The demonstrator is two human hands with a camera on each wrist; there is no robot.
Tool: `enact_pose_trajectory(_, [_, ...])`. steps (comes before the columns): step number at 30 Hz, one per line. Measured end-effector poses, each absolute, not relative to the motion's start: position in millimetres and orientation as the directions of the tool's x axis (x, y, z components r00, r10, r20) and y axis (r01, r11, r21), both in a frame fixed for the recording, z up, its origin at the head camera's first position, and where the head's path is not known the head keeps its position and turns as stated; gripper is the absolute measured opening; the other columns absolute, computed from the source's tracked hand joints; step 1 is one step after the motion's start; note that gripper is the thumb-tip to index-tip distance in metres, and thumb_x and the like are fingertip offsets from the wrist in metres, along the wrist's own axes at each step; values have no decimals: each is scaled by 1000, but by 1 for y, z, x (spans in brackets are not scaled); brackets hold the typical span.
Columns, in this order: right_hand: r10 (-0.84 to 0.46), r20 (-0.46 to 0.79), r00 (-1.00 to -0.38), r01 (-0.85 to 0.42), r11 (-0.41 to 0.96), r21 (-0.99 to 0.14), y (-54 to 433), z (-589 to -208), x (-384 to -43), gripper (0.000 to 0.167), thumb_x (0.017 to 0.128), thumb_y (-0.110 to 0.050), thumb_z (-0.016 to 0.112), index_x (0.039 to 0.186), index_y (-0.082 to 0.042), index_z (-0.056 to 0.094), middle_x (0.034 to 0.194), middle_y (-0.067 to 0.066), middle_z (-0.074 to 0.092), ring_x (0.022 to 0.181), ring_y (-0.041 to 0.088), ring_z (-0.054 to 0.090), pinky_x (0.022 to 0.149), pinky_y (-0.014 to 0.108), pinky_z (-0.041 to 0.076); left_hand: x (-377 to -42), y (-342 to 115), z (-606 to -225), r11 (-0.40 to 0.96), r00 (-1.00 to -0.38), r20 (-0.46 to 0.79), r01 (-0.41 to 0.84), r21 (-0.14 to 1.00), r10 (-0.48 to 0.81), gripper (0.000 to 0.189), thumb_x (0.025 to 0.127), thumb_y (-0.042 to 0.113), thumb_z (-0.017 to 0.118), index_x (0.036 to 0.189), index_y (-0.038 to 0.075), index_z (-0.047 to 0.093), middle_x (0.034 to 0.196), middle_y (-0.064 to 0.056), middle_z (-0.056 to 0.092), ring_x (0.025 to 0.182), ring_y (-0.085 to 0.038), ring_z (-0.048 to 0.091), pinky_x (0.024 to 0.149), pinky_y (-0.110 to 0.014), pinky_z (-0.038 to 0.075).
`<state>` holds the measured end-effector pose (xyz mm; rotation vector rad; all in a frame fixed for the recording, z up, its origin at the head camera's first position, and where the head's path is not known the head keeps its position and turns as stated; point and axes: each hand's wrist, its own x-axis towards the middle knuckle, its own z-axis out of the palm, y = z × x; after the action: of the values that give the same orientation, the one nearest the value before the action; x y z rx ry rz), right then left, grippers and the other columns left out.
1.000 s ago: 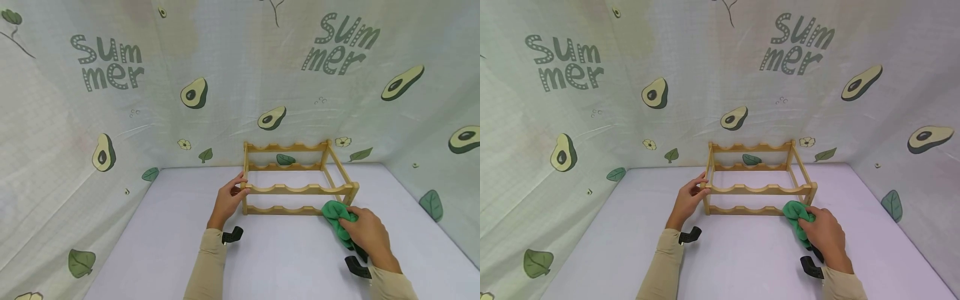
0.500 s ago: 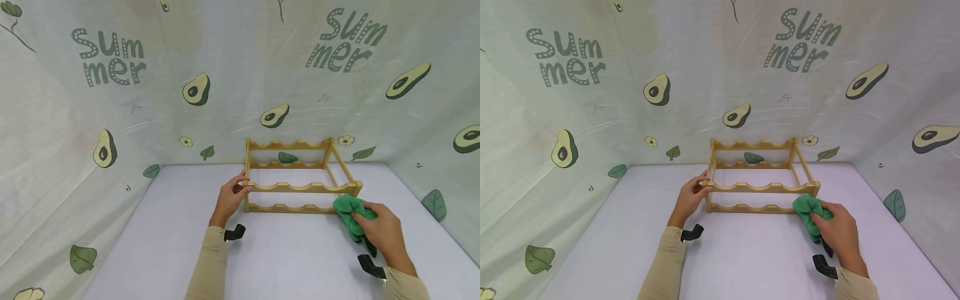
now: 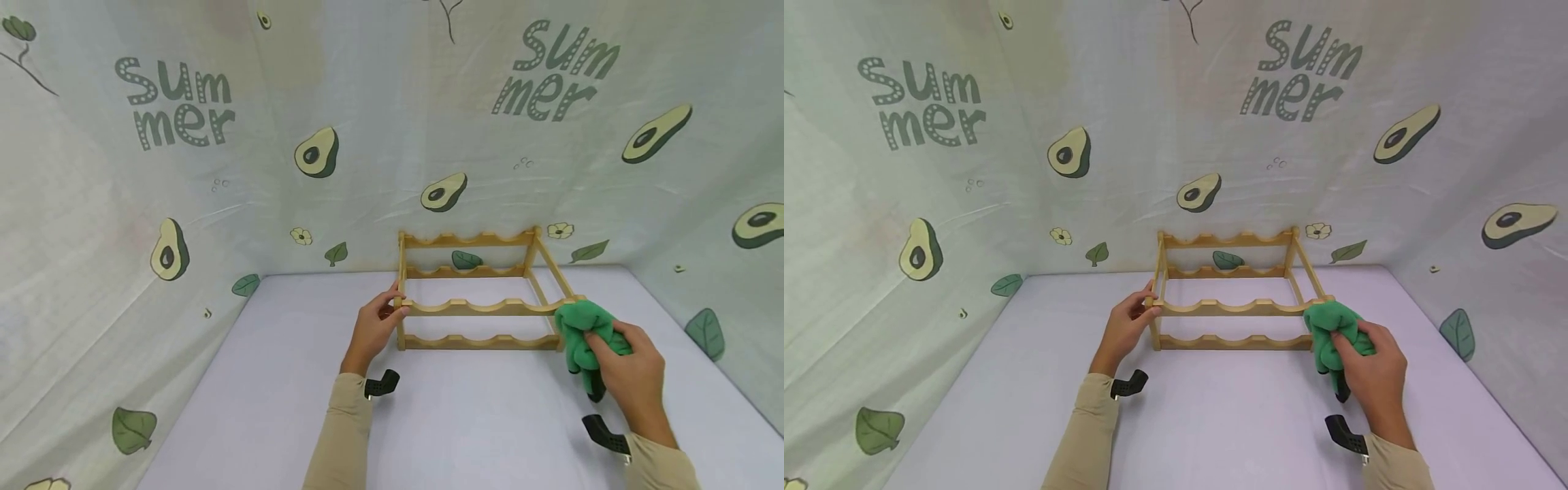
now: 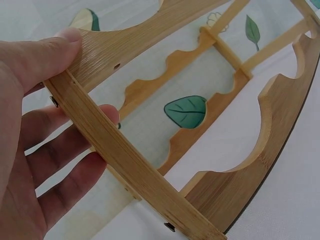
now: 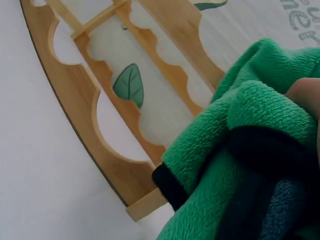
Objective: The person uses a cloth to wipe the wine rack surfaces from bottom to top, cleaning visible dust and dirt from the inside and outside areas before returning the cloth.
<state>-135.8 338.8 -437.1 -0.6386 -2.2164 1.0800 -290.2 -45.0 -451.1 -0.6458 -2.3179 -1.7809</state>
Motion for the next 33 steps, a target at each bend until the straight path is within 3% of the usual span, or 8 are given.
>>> enact_pose_trajectory(7, [701, 244, -670, 192, 481, -855, 336, -432, -135, 50, 94, -34, 69, 134, -6, 62, 130, 12, 59, 104, 18, 48, 76, 27, 37, -291, -44, -452, 208, -904, 353, 403, 891, 241, 26, 94, 31, 73, 117, 21, 69, 147, 16, 48, 91, -19, 64, 81, -36, 54])
enact_pose_trajectory(11, [696, 222, -683, 203, 472, -858, 339, -433, -134, 52, 94, -36, 69, 135, -5, 61, 131, 14, 59, 103, 20, 49, 73, 25, 38, -280, -43, -438, 227, -908, 347, 398, 889, 233, 26, 95, 24, 72, 118, 12, 69, 148, 7, 50, 91, -22, 64, 82, -39, 53])
enact_pose_trajectory(15, [676, 207, -707, 214, 484, -848, 346, -437, -135, 54, 93, -36, 70, 135, -4, 60, 133, 15, 58, 106, 22, 49, 75, 27, 38, -266, -42, -418, 226, -901, 362, 414, 882, 238, 25, 96, 15, 70, 119, 7, 68, 151, -3, 47, 92, -22, 64, 83, -37, 54])
enact_pose_trajectory(26, [563, 197, -802, 211, 576, -790, 353, -448, -134, 53, 94, -37, 68, 129, 2, 60, 133, 23, 56, 110, 33, 49, 77, 37, 38, -264, -44, -415, 233, -898, 365, 420, 877, 244, 28, 96, 14, 69, 121, 2, 66, 150, -8, 48, 89, -22, 64, 81, -35, 54])
enact_pose_trajectory(33, [465, 149, -873, 235, 666, -708, 360, -453, -136, 55, 96, -39, 65, 127, 6, 59, 129, 35, 54, 111, 48, 51, 83, 59, 44, -280, -42, -438, 249, -914, 334, 387, 888, 228, 30, 96, 17, 70, 123, 5, 66, 152, -1, 46, 90, -23, 63, 81, -35, 53])
